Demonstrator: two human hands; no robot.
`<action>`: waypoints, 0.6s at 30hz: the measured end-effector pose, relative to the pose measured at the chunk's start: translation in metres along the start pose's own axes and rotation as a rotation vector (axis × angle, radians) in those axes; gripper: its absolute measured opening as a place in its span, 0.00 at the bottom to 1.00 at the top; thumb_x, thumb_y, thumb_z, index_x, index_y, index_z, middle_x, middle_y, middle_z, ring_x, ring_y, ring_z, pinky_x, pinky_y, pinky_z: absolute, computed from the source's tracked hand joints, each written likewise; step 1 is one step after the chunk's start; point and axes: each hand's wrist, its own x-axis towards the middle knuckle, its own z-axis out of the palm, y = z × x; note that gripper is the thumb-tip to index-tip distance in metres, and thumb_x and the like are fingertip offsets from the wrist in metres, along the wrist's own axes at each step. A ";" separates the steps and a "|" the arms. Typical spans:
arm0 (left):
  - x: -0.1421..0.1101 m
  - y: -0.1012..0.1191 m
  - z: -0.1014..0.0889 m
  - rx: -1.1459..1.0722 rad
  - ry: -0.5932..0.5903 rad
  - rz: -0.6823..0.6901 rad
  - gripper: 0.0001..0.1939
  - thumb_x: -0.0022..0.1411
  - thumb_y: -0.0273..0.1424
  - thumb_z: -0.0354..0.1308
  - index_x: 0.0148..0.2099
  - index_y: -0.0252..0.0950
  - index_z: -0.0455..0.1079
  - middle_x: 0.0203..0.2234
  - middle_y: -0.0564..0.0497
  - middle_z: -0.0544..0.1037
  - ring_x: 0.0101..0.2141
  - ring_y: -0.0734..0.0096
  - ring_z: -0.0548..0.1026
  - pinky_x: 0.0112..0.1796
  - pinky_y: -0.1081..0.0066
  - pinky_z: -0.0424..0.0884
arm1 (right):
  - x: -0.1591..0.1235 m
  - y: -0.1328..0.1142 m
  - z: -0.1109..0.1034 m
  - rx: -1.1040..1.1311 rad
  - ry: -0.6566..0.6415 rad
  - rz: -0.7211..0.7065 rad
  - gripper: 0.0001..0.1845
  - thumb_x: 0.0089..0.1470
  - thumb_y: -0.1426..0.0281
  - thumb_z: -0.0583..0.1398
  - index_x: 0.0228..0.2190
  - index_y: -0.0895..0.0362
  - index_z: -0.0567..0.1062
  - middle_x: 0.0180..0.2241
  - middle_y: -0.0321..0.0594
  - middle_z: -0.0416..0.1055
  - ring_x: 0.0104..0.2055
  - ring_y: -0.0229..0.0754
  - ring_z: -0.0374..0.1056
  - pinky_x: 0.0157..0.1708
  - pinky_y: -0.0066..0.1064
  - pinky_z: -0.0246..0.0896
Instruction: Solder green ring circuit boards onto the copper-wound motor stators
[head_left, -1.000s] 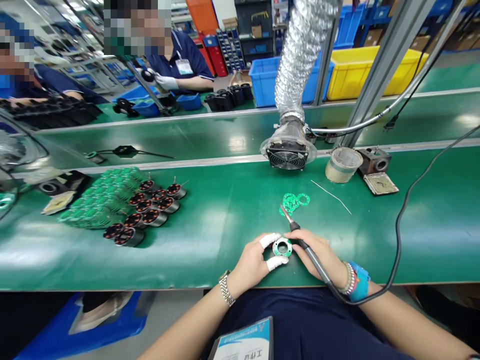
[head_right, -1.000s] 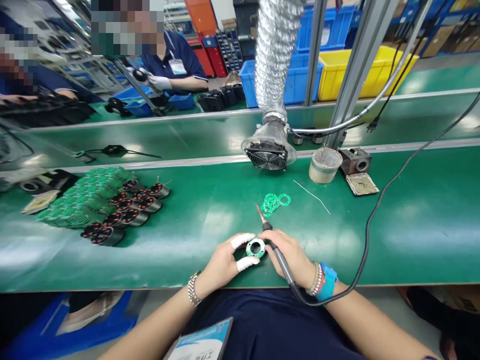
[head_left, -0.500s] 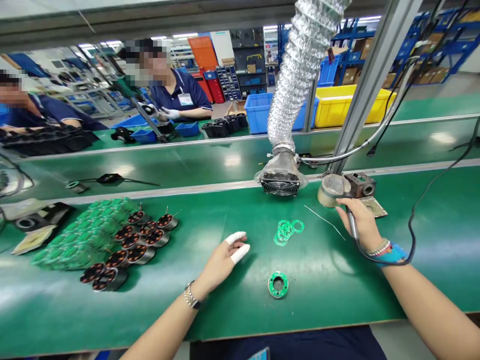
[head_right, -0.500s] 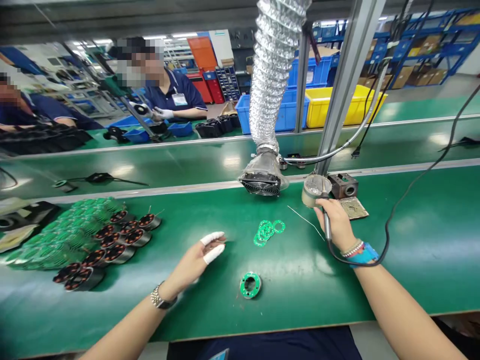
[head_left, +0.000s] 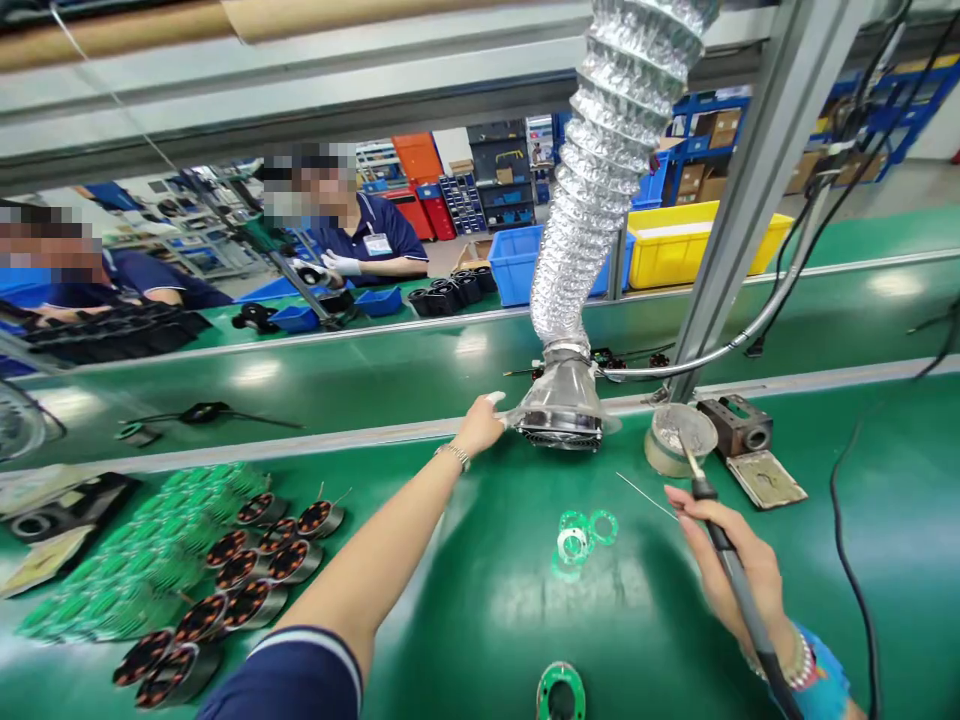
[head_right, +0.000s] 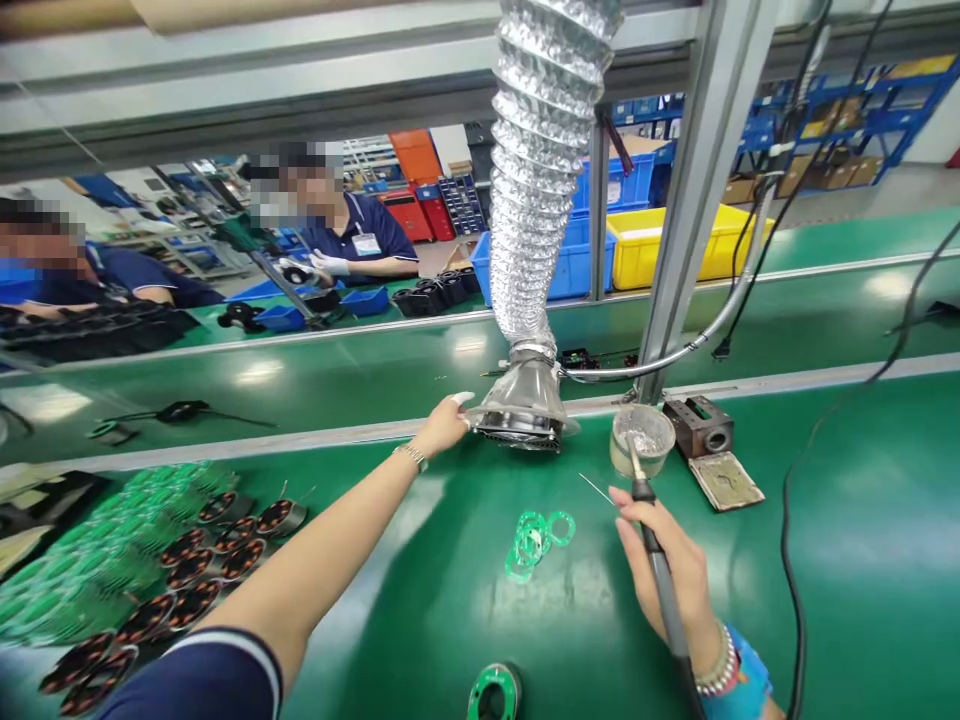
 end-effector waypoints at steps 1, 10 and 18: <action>0.012 0.002 0.004 -0.005 0.001 0.014 0.30 0.50 0.32 0.61 0.54 0.28 0.61 0.49 0.36 0.67 0.47 0.56 0.69 0.50 0.61 0.63 | 0.001 0.005 0.003 -0.030 0.014 -0.022 0.07 0.54 0.70 0.57 0.37 0.55 0.68 0.41 0.44 0.74 0.41 0.43 0.72 0.43 0.32 0.67; 0.088 0.016 0.040 -0.094 0.023 0.065 0.37 0.48 0.30 0.62 0.59 0.28 0.54 0.55 0.34 0.59 0.53 0.54 0.63 0.53 0.64 0.58 | 0.004 0.026 0.005 -0.187 0.039 -0.049 0.09 0.52 0.66 0.58 0.37 0.56 0.69 0.37 0.42 0.76 0.39 0.43 0.73 0.47 0.30 0.64; 0.118 0.024 0.058 -0.152 0.013 0.061 0.29 0.50 0.29 0.59 0.55 0.29 0.60 0.52 0.37 0.64 0.51 0.56 0.65 0.52 0.66 0.60 | 0.000 0.026 0.004 -0.161 -0.004 -0.036 0.09 0.51 0.67 0.58 0.36 0.56 0.70 0.37 0.44 0.76 0.38 0.45 0.74 0.44 0.31 0.67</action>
